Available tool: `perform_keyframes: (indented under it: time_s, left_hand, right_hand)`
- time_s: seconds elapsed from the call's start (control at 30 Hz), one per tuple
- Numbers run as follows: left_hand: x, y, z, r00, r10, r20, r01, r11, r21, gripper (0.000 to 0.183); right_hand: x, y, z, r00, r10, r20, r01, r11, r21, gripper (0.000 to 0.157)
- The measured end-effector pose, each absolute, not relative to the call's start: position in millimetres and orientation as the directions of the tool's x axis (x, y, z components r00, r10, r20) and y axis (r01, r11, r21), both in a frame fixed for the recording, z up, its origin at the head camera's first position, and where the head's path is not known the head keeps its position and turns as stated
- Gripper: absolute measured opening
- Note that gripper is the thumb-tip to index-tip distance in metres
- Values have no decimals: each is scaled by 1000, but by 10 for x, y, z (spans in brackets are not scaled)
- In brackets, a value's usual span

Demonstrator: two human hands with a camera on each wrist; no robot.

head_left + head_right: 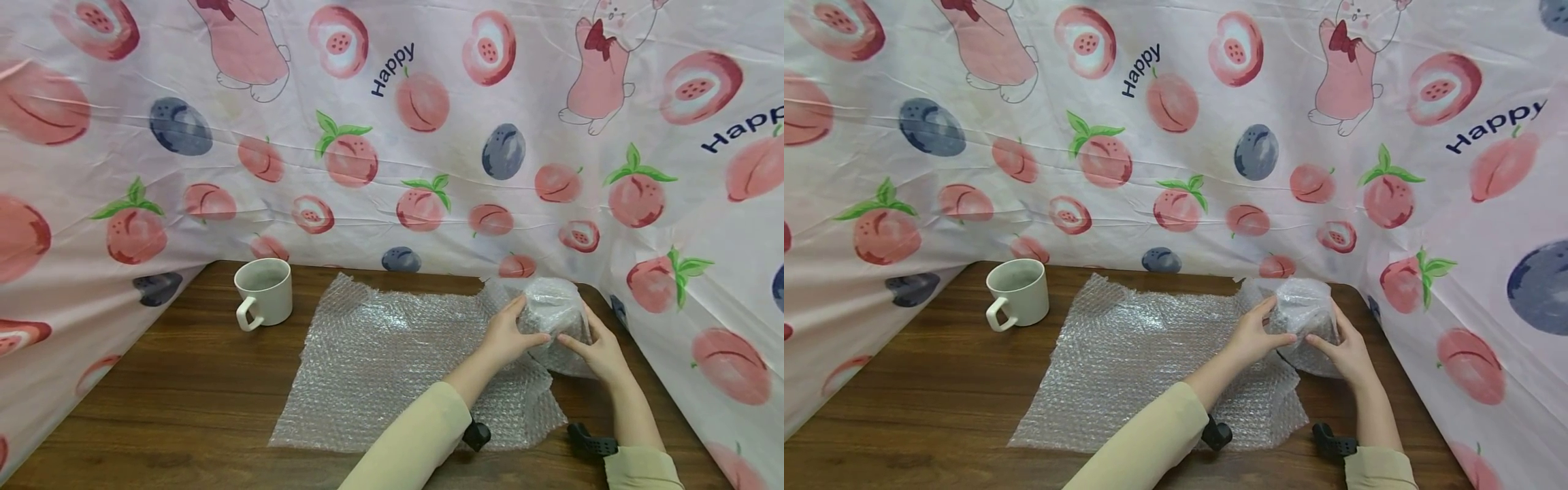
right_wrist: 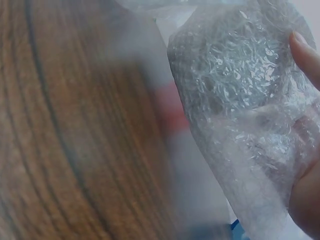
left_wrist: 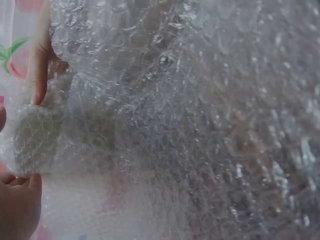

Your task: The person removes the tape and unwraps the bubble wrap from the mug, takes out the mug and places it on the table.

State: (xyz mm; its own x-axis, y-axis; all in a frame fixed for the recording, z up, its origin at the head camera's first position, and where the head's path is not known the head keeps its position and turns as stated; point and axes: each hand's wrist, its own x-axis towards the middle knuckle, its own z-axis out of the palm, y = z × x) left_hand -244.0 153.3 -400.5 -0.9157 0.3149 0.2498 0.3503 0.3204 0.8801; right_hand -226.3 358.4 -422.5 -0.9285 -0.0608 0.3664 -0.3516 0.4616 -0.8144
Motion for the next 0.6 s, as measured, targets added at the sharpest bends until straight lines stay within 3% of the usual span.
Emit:
perform_keyframes:
  time_s: [0.6]
  left_hand:
    - [-2464, 1564, -3901, -908, 284, 309, 367, 182, 912, 76]
  right_hand:
    - [-2176, 3542, -3976, -891, -53, 451, -409, 527, -745, 86]
